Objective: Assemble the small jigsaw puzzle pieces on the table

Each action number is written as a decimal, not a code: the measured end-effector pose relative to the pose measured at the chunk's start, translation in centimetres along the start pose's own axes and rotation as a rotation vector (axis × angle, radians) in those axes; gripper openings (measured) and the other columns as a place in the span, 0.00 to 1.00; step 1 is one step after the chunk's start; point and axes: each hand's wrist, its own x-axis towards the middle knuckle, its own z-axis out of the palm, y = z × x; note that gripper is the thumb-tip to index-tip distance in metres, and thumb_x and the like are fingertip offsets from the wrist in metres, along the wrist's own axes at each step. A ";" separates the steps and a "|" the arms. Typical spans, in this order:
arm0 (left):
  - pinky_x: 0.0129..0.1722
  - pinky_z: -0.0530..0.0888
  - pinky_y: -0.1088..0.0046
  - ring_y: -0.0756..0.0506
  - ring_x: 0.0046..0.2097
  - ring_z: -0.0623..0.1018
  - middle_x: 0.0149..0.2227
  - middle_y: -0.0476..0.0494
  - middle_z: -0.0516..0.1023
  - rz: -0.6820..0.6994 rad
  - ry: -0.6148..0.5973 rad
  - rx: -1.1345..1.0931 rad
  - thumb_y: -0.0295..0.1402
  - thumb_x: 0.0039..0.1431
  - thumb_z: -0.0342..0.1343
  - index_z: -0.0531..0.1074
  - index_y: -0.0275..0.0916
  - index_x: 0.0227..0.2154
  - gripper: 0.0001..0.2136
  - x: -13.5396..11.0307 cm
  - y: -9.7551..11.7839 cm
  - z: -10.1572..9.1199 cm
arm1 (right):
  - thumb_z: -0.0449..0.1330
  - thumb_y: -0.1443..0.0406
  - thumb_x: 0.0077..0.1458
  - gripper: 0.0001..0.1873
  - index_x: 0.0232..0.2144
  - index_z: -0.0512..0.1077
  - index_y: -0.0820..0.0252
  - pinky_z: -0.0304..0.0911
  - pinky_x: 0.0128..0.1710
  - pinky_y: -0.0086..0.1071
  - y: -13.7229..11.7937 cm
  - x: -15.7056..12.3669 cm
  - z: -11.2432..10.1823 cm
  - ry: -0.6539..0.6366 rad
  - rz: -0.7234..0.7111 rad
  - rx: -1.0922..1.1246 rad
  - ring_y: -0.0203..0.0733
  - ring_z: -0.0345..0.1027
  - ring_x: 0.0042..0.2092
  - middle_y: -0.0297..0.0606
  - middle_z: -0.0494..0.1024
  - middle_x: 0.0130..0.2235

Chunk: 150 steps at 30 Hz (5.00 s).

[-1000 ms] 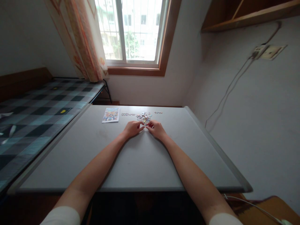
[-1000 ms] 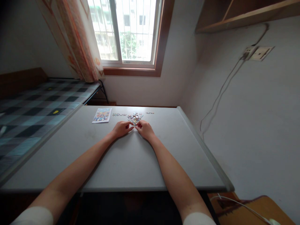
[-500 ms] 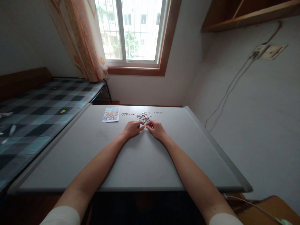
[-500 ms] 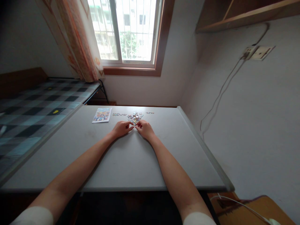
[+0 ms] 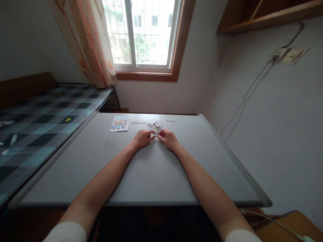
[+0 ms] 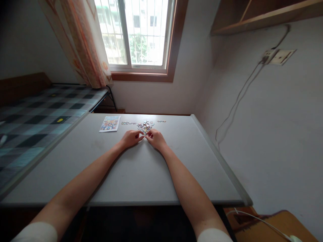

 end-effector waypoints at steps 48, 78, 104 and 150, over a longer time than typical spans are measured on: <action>0.27 0.62 0.76 0.51 0.24 0.70 0.22 0.51 0.73 -0.014 -0.017 0.006 0.41 0.58 0.50 0.75 0.42 0.38 0.13 0.0 0.1 -0.1 | 0.60 0.68 0.50 0.03 0.30 0.72 0.61 0.63 0.32 0.28 0.2 0.0 0.2 0.009 -0.002 -0.020 0.32 0.64 0.29 0.35 0.74 0.32; 0.28 0.63 0.76 0.51 0.24 0.70 0.21 0.52 0.73 -0.021 -0.007 -0.014 0.41 0.57 0.50 0.75 0.42 0.37 0.13 0.0 0.2 -0.1 | 0.60 0.67 0.50 0.03 0.30 0.72 0.61 0.63 0.32 0.28 0.3 0.0 0.2 0.011 -0.005 -0.033 0.32 0.65 0.29 0.35 0.74 0.32; 0.27 0.62 0.76 0.51 0.24 0.69 0.21 0.52 0.73 -0.009 0.001 -0.013 0.42 0.58 0.49 0.75 0.42 0.38 0.14 0.0 -0.1 0.2 | 0.59 0.67 0.51 0.03 0.30 0.72 0.61 0.62 0.32 0.28 0.2 0.0 0.1 0.005 -0.014 -0.042 0.32 0.64 0.28 0.35 0.73 0.31; 0.29 0.62 0.76 0.50 0.25 0.70 0.23 0.51 0.74 -0.024 -0.030 0.019 0.42 0.60 0.48 0.75 0.44 0.41 0.14 0.0 0.1 -0.1 | 0.60 0.68 0.49 0.02 0.28 0.71 0.61 0.61 0.31 0.27 0.1 0.0 0.0 -0.004 0.021 -0.043 0.33 0.64 0.28 0.34 0.73 0.28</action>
